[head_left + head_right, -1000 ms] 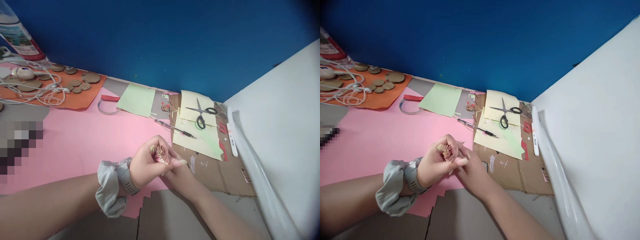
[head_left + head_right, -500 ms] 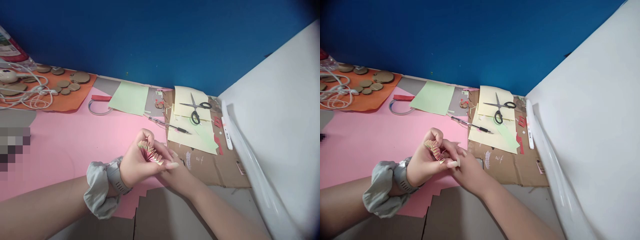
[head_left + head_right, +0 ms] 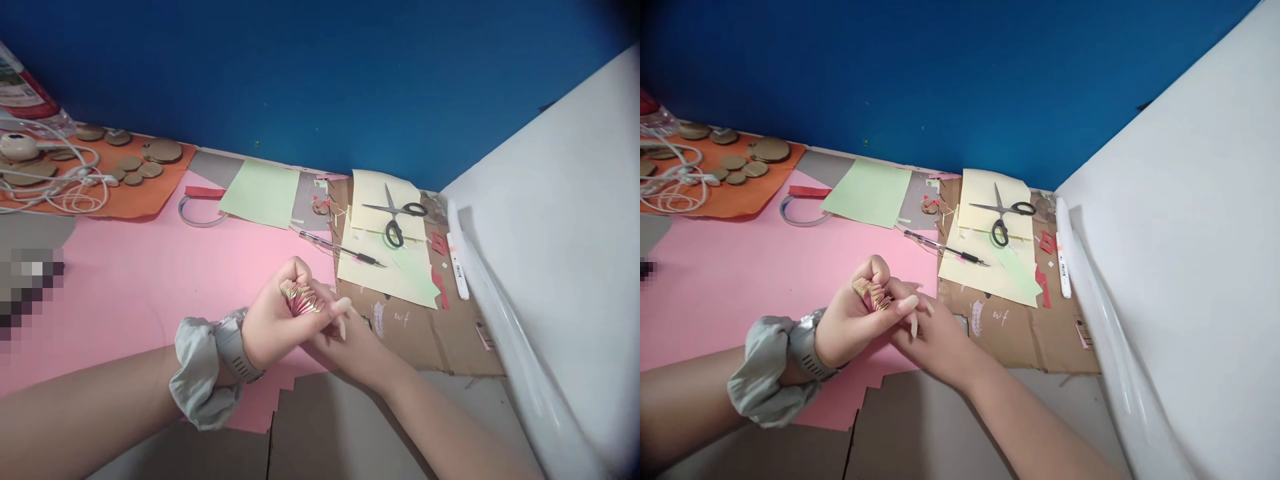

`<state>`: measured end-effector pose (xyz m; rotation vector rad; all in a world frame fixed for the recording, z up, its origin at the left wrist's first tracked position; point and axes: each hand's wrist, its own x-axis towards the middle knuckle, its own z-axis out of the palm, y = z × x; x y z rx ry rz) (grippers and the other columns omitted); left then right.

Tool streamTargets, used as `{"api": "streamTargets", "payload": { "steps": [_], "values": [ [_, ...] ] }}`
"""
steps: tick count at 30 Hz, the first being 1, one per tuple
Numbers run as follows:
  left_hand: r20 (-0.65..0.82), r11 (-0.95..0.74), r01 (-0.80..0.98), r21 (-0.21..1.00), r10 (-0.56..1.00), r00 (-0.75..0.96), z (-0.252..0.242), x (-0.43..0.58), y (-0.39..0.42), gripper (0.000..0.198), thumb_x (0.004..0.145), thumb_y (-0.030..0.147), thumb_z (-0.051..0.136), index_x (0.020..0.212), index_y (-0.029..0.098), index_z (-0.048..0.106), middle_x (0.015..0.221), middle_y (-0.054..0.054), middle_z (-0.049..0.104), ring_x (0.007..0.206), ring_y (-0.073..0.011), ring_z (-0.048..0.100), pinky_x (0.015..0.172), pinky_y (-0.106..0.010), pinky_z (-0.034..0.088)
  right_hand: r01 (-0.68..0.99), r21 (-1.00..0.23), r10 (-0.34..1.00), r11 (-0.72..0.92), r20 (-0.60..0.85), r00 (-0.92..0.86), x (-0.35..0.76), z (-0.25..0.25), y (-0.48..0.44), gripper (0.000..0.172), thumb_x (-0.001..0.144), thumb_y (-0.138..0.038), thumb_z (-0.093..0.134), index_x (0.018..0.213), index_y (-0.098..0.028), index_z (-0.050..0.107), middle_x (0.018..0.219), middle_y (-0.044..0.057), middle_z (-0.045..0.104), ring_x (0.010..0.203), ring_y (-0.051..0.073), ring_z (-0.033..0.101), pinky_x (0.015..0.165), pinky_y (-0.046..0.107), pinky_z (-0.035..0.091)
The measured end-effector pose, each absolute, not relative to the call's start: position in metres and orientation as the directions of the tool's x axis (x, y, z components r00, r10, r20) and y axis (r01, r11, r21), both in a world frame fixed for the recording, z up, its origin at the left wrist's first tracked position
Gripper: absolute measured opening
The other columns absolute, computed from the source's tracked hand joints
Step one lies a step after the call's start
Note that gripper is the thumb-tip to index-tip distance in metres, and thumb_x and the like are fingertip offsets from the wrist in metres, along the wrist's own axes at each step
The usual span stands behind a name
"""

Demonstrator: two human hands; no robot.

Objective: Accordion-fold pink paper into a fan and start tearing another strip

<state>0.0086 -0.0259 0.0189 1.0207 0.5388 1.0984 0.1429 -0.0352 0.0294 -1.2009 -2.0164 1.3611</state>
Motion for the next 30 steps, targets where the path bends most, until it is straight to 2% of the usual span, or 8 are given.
{"api": "streamTargets", "payload": {
  "steps": [3, 7, 12, 16, 18, 21, 24, 30],
  "values": [
    [0.047, 0.138, -0.439, 0.888, 0.922, 0.385, 0.018, 0.009, -0.025, 0.035, 0.085, 0.021, 0.058, 0.076, 0.023, 0.024, 0.059, 0.005, 0.063, 0.064, -0.0112, 0.061, 0.07, -0.032, 0.049, 0.387, -0.915, 0.867, 0.117, -0.096, -0.489, 0.141, 0.028, -0.037, 0.035, 0.089, -0.018, 0.046, 0.121, -0.03, 0.05, 0.101, -0.002, 0.062, 0.094, 0.014, 0.056, 0.086, 0.027, 0.046],
    [-0.008, 0.206, -0.478, 0.854, 0.923, 0.384, 0.014, 0.011, -0.021, 0.04, 0.082, 0.023, 0.062, 0.075, 0.023, 0.022, 0.054, 0.006, 0.063, 0.058, -0.012, 0.062, 0.076, -0.035, 0.05, 0.352, -0.927, 0.873, 0.127, -0.064, -0.484, 0.138, 0.026, -0.037, 0.039, 0.088, -0.013, 0.047, 0.125, -0.028, 0.047, 0.113, 0.0, 0.06, 0.106, 0.016, 0.053, 0.091, 0.03, 0.045],
    [-0.084, 0.306, -0.51, 0.804, 0.907, 0.412, 0.01, 0.012, -0.015, 0.044, 0.081, 0.025, 0.064, 0.073, 0.024, 0.021, 0.053, 0.005, 0.063, 0.057, -0.0137, 0.063, 0.06, -0.027, 0.049, 0.412, -0.883, 0.854, 0.226, -0.024, -0.519, 0.137, 0.024, -0.036, 0.039, 0.09, -0.016, 0.047, 0.127, -0.026, 0.046, 0.122, 0.003, 0.057, 0.11, 0.018, 0.051, 0.092, 0.032, 0.044],
    [-0.087, 0.332, -0.523, 0.785, 0.895, 0.437, 0.008, 0.012, -0.014, 0.036, 0.081, 0.02, 0.064, 0.078, 0.022, 0.028, 0.062, 0.003, 0.066, 0.067, -0.0135, 0.066, 0.067, -0.028, 0.05, 0.454, -0.845, 0.852, 0.283, 0.004, -0.523, 0.139, 0.02, -0.036, 0.041, 0.09, -0.015, 0.046, 0.129, -0.028, 0.042, 0.126, 0.002, 0.053, 0.111, 0.016, 0.05, 0.093, 0.03, 0.043],
    [-0.065, 0.325, -0.533, 0.781, 0.891, 0.449, 0.008, 0.012, -0.015, 0.026, 0.083, 0.021, 0.061, 0.082, 0.021, 0.035, 0.069, 0.002, 0.067, 0.072, -0.0137, 0.066, 0.073, -0.03, 0.05, 0.499, -0.811, 0.86, 0.304, 0.008, -0.51, 0.14, 0.018, -0.037, 0.038, 0.091, -0.018, 0.046, 0.127, -0.029, 0.044, 0.124, 0.001, 0.054, 0.109, 0.016, 0.05, 0.092, 0.03, 0.044],
    [-0.024, 0.288, -0.519, 0.805, 0.89, 0.456, 0.008, 0.012, -0.016, 0.017, 0.086, 0.026, 0.058, 0.08, 0.018, 0.044, 0.07, -0.001, 0.067, 0.076, -0.0163, 0.067, 0.072, -0.032, 0.052, 0.553, -0.771, 0.862, 0.317, -0.009, -0.507, 0.142, 0.017, -0.038, 0.033, 0.091, -0.02, 0.046, 0.123, -0.029, 0.049, 0.122, 0.002, 0.055, 0.109, 0.017, 0.05, 0.09, 0.032, 0.045],
    [-0.011, 0.258, -0.491, 0.832, 0.893, 0.45, 0.008, 0.012, -0.015, 0.019, 0.085, 0.031, 0.058, 0.076, 0.016, 0.05, 0.068, -0.002, 0.067, 0.077, -0.0181, 0.067, 0.069, -0.032, 0.053, 0.572, -0.755, 0.857, 0.319, -0.027, -0.514, 0.143, 0.019, -0.037, 0.031, 0.091, -0.021, 0.046, 0.12, -0.027, 0.05, 0.119, 0.003, 0.057, 0.108, 0.019, 0.051, 0.088, 0.034, 0.046],
    [-0.01, 0.246, -0.449, 0.859, 0.884, 0.467, 0.007, 0.011, -0.015, 0.03, 0.088, 0.037, 0.052, 0.07, 0.014, 0.054, 0.061, -0.002, 0.066, 0.065, -0.0135, 0.065, 0.076, -0.033, 0.052, 0.591, -0.755, 0.864, 0.284, -0.065, -0.499, 0.141, 0.024, -0.035, 0.025, 0.09, -0.026, 0.048, 0.114, -0.026, 0.055, 0.103, 0.004, 0.062, 0.101, 0.02, 0.053, 0.081, 0.034, 0.048]
  ]
}}
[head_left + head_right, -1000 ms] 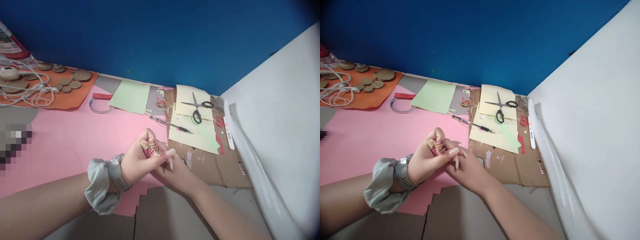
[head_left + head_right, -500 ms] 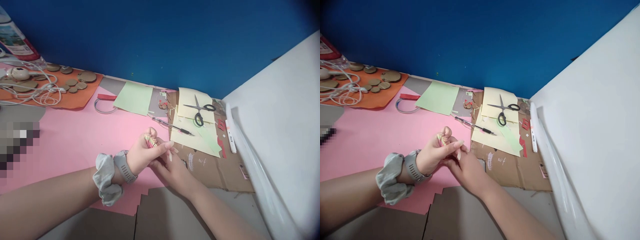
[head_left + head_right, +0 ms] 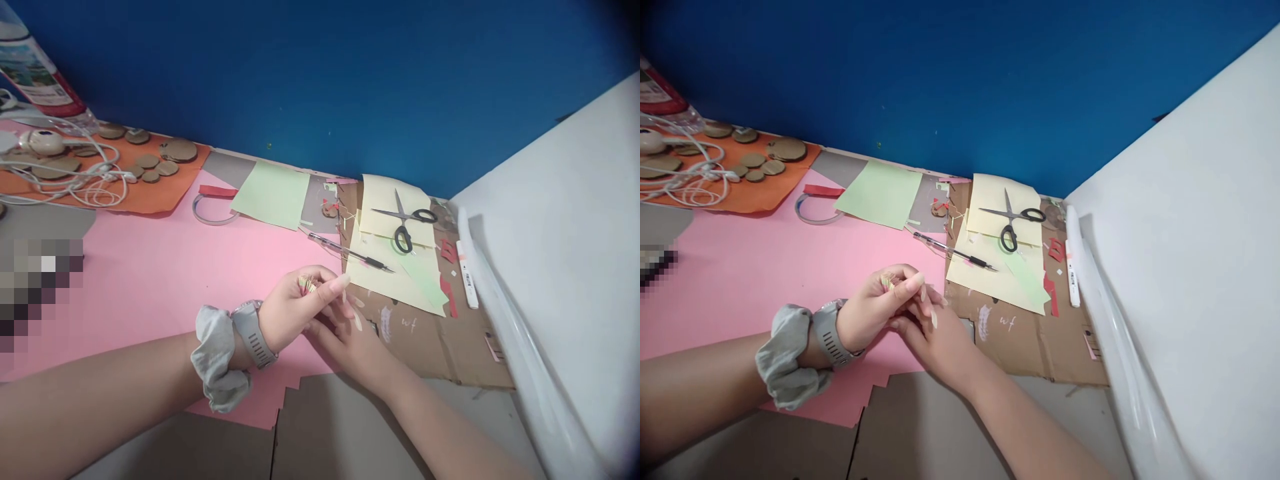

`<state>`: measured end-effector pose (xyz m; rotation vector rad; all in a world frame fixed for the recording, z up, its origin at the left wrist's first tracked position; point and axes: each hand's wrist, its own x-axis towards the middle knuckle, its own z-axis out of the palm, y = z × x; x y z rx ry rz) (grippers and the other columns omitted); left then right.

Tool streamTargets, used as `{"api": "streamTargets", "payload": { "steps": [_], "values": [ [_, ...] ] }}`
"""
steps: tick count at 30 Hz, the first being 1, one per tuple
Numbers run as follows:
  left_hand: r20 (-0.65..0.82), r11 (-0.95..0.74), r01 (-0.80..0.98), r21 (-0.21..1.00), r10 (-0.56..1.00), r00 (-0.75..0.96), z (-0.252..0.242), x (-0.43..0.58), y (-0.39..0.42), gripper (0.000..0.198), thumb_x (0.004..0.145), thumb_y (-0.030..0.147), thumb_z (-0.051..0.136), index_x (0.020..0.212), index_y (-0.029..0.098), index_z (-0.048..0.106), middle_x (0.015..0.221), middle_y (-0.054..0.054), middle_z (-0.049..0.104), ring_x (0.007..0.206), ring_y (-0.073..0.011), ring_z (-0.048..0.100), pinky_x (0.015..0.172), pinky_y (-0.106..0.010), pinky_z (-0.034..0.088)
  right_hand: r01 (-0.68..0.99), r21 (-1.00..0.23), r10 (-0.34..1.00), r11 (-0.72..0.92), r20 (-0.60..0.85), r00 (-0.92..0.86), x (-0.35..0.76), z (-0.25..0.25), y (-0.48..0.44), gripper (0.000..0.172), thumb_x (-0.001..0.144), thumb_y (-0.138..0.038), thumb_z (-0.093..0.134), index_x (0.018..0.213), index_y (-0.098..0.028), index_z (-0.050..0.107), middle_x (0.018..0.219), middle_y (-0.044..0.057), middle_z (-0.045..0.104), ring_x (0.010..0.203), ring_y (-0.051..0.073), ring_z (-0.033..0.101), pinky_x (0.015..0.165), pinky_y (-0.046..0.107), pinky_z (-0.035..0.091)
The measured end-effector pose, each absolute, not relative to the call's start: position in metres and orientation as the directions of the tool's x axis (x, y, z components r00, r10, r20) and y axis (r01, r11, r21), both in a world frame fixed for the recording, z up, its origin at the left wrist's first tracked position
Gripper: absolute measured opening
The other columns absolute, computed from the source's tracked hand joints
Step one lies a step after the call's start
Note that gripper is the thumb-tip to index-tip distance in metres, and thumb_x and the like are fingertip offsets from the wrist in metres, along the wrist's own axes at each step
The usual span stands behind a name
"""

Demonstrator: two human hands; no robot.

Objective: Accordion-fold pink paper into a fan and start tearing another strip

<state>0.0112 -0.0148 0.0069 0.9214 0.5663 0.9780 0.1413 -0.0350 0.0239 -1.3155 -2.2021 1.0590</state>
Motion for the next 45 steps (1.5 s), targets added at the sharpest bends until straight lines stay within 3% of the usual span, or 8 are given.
{"api": "streamTargets", "payload": {
  "steps": [7, 20, 29, 45],
  "values": [
    [-0.052, 0.286, -0.444, 0.849, 0.882, 0.469, 0.006, 0.012, -0.014, 0.034, 0.086, 0.042, 0.054, 0.067, 0.015, 0.054, 0.057, -0.002, 0.064, 0.073, -0.0174, 0.067, 0.069, -0.03, 0.053, 0.576, -0.787, 0.856, 0.223, -0.125, -0.502, 0.141, 0.025, -0.035, 0.021, 0.09, -0.027, 0.047, 0.107, -0.023, 0.06, 0.097, 0.004, 0.063, 0.092, 0.019, 0.056, 0.074, 0.032, 0.047],
    [-0.074, 0.32, -0.418, 0.85, 0.859, 0.507, 0.005, 0.013, -0.01, 0.04, 0.087, 0.051, 0.046, 0.068, 0.017, 0.053, 0.055, -0.001, 0.065, 0.057, -0.0132, 0.064, 0.083, -0.034, 0.05, 0.579, -0.793, 0.887, 0.192, -0.113, -0.448, 0.139, 0.023, -0.037, 0.014, 0.089, -0.026, 0.05, 0.097, -0.024, 0.062, 0.094, 0.003, 0.065, 0.09, 0.019, 0.057, 0.073, 0.033, 0.047],
    [-0.167, 0.398, -0.353, 0.847, 0.829, 0.534, 0.006, 0.01, -0.01, 0.035, 0.085, 0.047, 0.053, 0.071, 0.015, 0.052, 0.06, -0.002, 0.064, 0.055, -0.013, 0.064, 0.056, -0.024, 0.05, 0.588, -0.783, 0.896, 0.203, -0.094, -0.434, 0.139, 0.021, -0.037, 0.019, 0.088, -0.024, 0.051, 0.105, -0.024, 0.061, 0.096, 0.004, 0.064, 0.093, 0.02, 0.056, 0.075, 0.033, 0.047],
    [-0.17, 0.453, -0.345, 0.822, 0.773, 0.611, 0.005, 0.007, -0.004, 0.031, 0.082, 0.044, 0.057, 0.075, 0.014, 0.053, 0.065, -0.004, 0.064, 0.058, -0.0131, 0.064, 0.042, -0.016, 0.041, 0.613, -0.762, 0.899, 0.209, -0.096, -0.427, 0.14, 0.019, -0.036, 0.015, 0.089, -0.029, 0.051, 0.099, -0.023, 0.06, 0.106, 0.004, 0.063, 0.097, 0.021, 0.058, 0.077, 0.033, 0.049]
  ]
}}
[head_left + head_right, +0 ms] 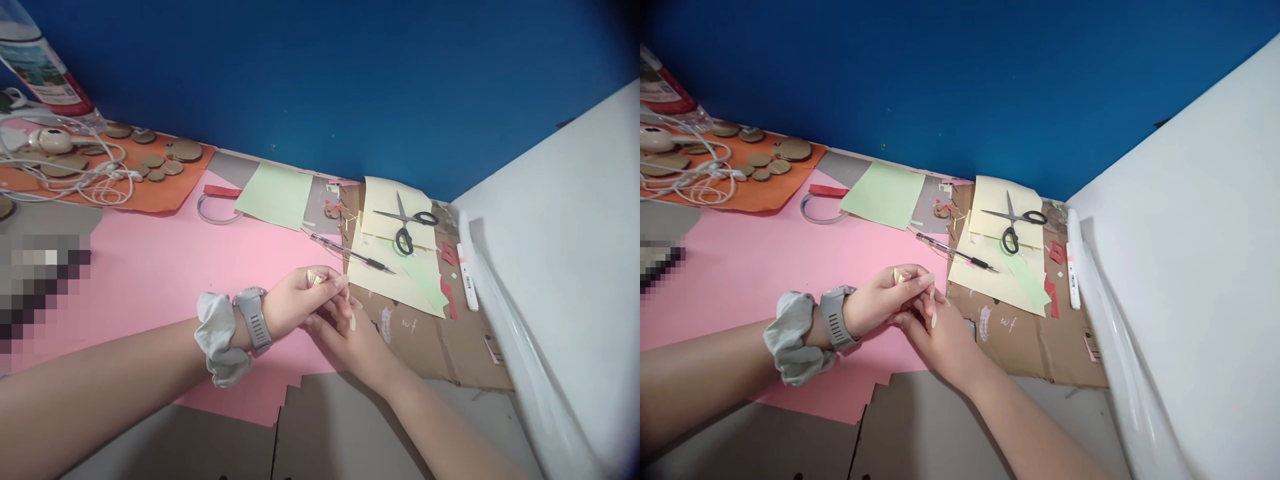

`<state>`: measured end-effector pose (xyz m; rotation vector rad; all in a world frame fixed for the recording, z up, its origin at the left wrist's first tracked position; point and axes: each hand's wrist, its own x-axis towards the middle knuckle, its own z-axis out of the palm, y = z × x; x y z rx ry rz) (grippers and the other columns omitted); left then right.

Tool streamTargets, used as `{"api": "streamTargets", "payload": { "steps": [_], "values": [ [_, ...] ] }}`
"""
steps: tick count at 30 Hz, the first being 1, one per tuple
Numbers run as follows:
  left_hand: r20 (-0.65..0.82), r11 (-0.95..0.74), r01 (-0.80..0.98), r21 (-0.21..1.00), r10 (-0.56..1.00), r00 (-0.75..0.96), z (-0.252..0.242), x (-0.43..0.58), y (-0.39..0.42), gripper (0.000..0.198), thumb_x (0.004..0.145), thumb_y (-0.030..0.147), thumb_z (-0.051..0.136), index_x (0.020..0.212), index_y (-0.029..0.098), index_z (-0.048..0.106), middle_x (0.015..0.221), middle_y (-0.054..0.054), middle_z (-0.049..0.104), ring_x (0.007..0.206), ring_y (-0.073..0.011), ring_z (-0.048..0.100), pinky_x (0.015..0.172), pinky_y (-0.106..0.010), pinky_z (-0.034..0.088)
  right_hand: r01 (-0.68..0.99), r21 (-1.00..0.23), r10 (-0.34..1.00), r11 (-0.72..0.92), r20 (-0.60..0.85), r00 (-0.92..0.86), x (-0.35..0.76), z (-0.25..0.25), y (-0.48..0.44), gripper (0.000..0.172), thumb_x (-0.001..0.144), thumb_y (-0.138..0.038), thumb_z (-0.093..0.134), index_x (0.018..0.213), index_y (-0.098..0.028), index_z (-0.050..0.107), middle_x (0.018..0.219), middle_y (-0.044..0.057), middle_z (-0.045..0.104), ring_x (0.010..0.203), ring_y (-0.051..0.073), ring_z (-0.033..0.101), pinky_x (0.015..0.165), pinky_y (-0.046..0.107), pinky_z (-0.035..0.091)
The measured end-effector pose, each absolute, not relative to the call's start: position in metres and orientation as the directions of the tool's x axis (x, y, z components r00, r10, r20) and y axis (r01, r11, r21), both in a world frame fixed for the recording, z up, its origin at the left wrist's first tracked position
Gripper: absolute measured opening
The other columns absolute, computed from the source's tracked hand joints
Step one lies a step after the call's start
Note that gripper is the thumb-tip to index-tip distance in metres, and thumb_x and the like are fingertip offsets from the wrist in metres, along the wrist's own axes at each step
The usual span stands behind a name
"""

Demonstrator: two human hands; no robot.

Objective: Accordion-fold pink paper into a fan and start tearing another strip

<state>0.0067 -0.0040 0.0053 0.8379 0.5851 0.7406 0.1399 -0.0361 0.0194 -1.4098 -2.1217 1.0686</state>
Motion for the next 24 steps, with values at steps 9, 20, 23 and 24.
{"api": "streamTargets", "payload": {
  "steps": [9, 20, 23, 24],
  "values": [
    [-0.174, 0.437, -0.317, 0.841, 0.776, 0.606, 0.0047, 0.0066, -0.0035, 0.031, 0.084, 0.043, 0.055, 0.075, 0.014, 0.053, 0.066, -0.004, 0.063, 0.061, -0.012, 0.063, 0.048, -0.018, 0.045, 0.592, -0.78, 0.894, 0.205, -0.097, -0.437, 0.1406, 0.019, -0.0355, 0.014, 0.089, -0.026, 0.05, 0.098, -0.023, 0.061, 0.101, 0.003, 0.065, 0.093, 0.02, 0.059, 0.075, 0.032, 0.049],
    [-0.17, 0.504, -0.403, 0.764, 0.76, 0.627, 0.0066, 0.0054, 0.0018, 0.036, 0.084, 0.05, 0.051, 0.074, 0.015, 0.05, 0.063, -0.005, 0.063, 0.054, -0.0138, 0.062, 0.039, -0.018, 0.039, 0.557, -0.82, 0.877, 0.132, -0.166, -0.451, 0.141, 0.0197, -0.0339, 0.02, 0.089, -0.038, 0.05, 0.087, -0.023, 0.063, 0.096, 0.003, 0.063, 0.09, 0.02, 0.059, 0.075, 0.032, 0.047],
    [-0.17, 0.473, -0.479, 0.739, 0.82, 0.547, 0.0028, 0.0044, 0.0046, 0.035, 0.084, 0.051, 0.051, 0.076, 0.017, 0.048, 0.066, -0.003, 0.064, 0.051, -0.0136, 0.061, 0.042, -0.021, 0.043, 0.567, -0.822, 0.887, 0.054, -0.221, -0.405, 0.1408, 0.018, -0.0347, 0.024, 0.084, -0.046, 0.056, 0.085, -0.023, 0.061, 0.093, 0.002, 0.062, 0.08, 0.017, 0.057, 0.071, 0.031, 0.045],
    [-0.174, 0.461, -0.506, 0.729, 0.84, 0.514, 0.0017, 0.0042, 0.0053, 0.034, 0.083, 0.05, 0.052, 0.077, 0.017, 0.047, 0.066, -0.002, 0.065, 0.052, -0.0137, 0.061, 0.042, -0.021, 0.043, 0.563, -0.826, 0.893, 0.028, -0.233, -0.386, 0.1405, 0.0173, -0.035, 0.025, 0.083, -0.047, 0.057, 0.085, -0.023, 0.06, 0.091, 0.001, 0.062, 0.077, 0.016, 0.057, 0.07, 0.031, 0.045]
  ]
}}
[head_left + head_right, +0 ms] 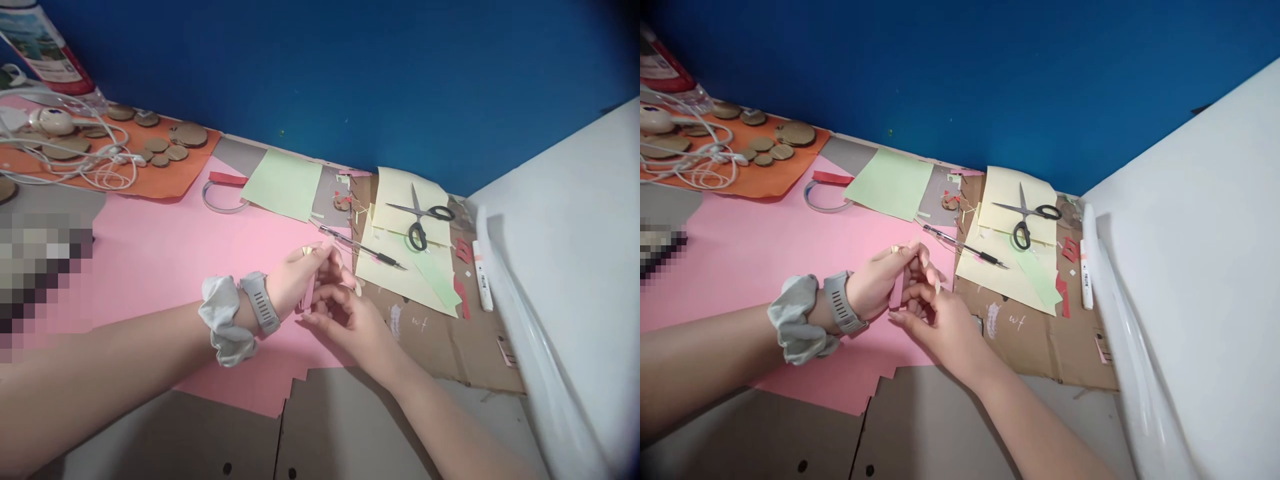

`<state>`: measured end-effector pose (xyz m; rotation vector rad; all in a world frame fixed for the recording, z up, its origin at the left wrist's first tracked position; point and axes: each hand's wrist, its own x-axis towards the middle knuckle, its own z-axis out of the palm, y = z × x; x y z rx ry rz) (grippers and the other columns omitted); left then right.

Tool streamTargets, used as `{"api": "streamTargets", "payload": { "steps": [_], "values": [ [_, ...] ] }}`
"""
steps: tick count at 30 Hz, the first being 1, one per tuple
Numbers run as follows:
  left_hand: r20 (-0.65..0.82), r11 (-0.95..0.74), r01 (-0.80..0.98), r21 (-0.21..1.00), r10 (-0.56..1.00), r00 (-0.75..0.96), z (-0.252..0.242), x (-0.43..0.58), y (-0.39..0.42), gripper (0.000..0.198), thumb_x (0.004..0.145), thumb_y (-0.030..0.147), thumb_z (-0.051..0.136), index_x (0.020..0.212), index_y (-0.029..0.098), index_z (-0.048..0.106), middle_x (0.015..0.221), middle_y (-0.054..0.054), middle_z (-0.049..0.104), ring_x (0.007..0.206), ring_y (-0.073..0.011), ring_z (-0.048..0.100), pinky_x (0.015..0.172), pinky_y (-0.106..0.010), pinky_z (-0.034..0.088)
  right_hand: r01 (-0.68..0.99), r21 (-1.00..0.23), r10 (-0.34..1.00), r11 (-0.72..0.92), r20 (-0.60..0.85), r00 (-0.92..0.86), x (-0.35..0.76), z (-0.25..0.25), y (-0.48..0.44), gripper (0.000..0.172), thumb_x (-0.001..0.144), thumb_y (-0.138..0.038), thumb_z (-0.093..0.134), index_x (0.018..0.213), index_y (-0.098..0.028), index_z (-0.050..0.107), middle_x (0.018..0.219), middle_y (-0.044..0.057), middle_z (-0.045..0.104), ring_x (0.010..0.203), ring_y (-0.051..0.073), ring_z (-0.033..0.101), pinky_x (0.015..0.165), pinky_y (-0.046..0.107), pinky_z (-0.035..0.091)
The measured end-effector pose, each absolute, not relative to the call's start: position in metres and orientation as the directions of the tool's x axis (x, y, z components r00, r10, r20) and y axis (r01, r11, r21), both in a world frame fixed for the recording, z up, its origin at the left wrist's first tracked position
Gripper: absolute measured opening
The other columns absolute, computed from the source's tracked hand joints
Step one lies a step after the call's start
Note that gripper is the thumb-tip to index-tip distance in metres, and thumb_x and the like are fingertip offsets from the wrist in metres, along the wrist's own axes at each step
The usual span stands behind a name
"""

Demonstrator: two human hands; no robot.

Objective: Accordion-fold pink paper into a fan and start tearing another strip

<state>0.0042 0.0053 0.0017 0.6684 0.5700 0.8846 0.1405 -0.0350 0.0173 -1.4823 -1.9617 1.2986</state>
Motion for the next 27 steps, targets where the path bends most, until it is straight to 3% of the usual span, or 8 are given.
{"api": "streamTargets", "payload": {
  "steps": [4, 7, 11, 16, 18, 21, 24, 27],
  "values": [
    [-0.196, 0.444, -0.597, 0.669, 0.879, 0.434, 0.003, 0.005, 0.007, 0.031, 0.082, 0.048, 0.056, 0.077, 0.019, 0.046, 0.064, 0.0, 0.064, 0.066, -0.0171, 0.065, 0.053, -0.024, 0.048, 0.486, -0.872, 0.88, -0.06, -0.276, -0.386, 0.14, 0.016, -0.035, 0.025, 0.086, -0.046, 0.052, 0.086, -0.021, 0.056, 0.087, 0.001, 0.063, 0.08, 0.016, 0.057, 0.072, 0.029, 0.043],
    [-0.325, 0.512, -0.641, 0.572, 0.859, 0.397, 0.01, 0.006, 0.007, 0.028, 0.082, 0.044, 0.057, 0.074, 0.019, 0.046, 0.063, 0.0, 0.063, 0.079, -0.02, 0.066, 0.065, -0.028, 0.05, 0.447, -0.891, 0.879, -0.08, -0.275, -0.389, 0.141, 0.017, -0.033, 0.024, 0.087, -0.043, 0.052, 0.085, -0.02, 0.054, 0.088, 0.001, 0.061, 0.08, 0.015, 0.055, 0.072, 0.028, 0.042],
    [-0.473, 0.549, -0.7, 0.457, 0.816, 0.332, 0.023, 0.007, 0.007, 0.025, 0.089, 0.033, 0.048, 0.069, 0.018, 0.046, 0.059, 0.001, 0.061, 0.083, -0.0171, 0.066, 0.082, -0.029, 0.046, 0.378, -0.924, 0.88, -0.058, -0.227, -0.418, 0.143, 0.017, -0.031, 0.021, 0.088, -0.04, 0.053, 0.082, -0.02, 0.051, 0.084, 0.0, 0.057, 0.077, 0.013, 0.051, 0.07, 0.026, 0.04],
    [-0.278, 0.366, -0.737, 0.567, 0.928, 0.247, 0.028, 0.007, 0.007, 0.024, 0.086, 0.033, 0.053, 0.068, 0.019, 0.047, 0.063, 0.001, 0.064, 0.091, -0.0201, 0.066, 0.087, -0.032, 0.044, 0.159, -0.982, 0.893, -0.102, -0.161, -0.421, 0.145, 0.011, -0.031, 0.02, 0.091, -0.04, 0.048, 0.087, -0.021, 0.05, 0.075, -0.002, 0.052, 0.07, 0.011, 0.051, 0.067, 0.025, 0.04],
    [-0.197, 0.276, -0.739, 0.615, 0.961, 0.195, 0.027, 0.007, 0.008, 0.025, 0.083, 0.036, 0.057, 0.069, 0.019, 0.047, 0.066, 0.001, 0.066, 0.094, -0.021, 0.065, 0.086, -0.032, 0.044, 0.095, -0.986, 0.89, -0.136, -0.164, -0.426, 0.145, 0.009, -0.032, 0.028, 0.094, -0.044, 0.037, 0.09, -0.021, 0.051, 0.069, -0.002, 0.051, 0.065, 0.011, 0.051, 0.064, 0.026, 0.04],
    [-0.211, 0.292, -0.71, 0.641, 0.956, 0.203, 0.026, 0.009, 0.007, 0.025, 0.083, 0.038, 0.057, 0.07, 0.02, 0.047, 0.067, 0.001, 0.066, 0.092, -0.0205, 0.065, 0.075, -0.029, 0.047, 0.051, -0.978, 0.846, -0.204, -0.202, -0.494, 0.143, 0.008, -0.034, 0.043, 0.095, -0.05, 0.027, 0.084, -0.018, 0.054, 0.064, -0.001, 0.053, 0.057, 0.011, 0.05, 0.057, 0.026, 0.04],
    [-0.269, 0.38, -0.679, 0.628, 0.925, 0.268, 0.025, 0.012, 0.003, 0.022, 0.084, 0.037, 0.055, 0.072, 0.021, 0.047, 0.068, 0.001, 0.067, 0.085, -0.0187, 0.066, 0.063, -0.026, 0.046, 0.008, -0.959, 0.822, -0.284, -0.248, -0.513, 0.139, 0.011, -0.035, 0.037, 0.094, -0.047, 0.036, 0.077, -0.018, 0.053, 0.053, -0.004, 0.049, 0.047, 0.009, 0.046, 0.049, 0.024, 0.039],
    [-0.233, 0.335, -0.707, 0.623, 0.942, 0.241, 0.024, 0.015, 0.0, 0.022, 0.084, 0.036, 0.055, 0.07, 0.02, 0.049, 0.067, 0.001, 0.068, 0.083, -0.0167, 0.066, 0.076, -0.028, 0.047, -0.068, -0.921, 0.818, -0.384, -0.305, -0.488, 0.137, 0.015, -0.035, 0.03, 0.093, -0.041, 0.044, 0.074, -0.019, 0.051, 0.048, -0.008, 0.043, 0.038, 0.005, 0.036, 0.039, 0.018, 0.033]
  ]
}}
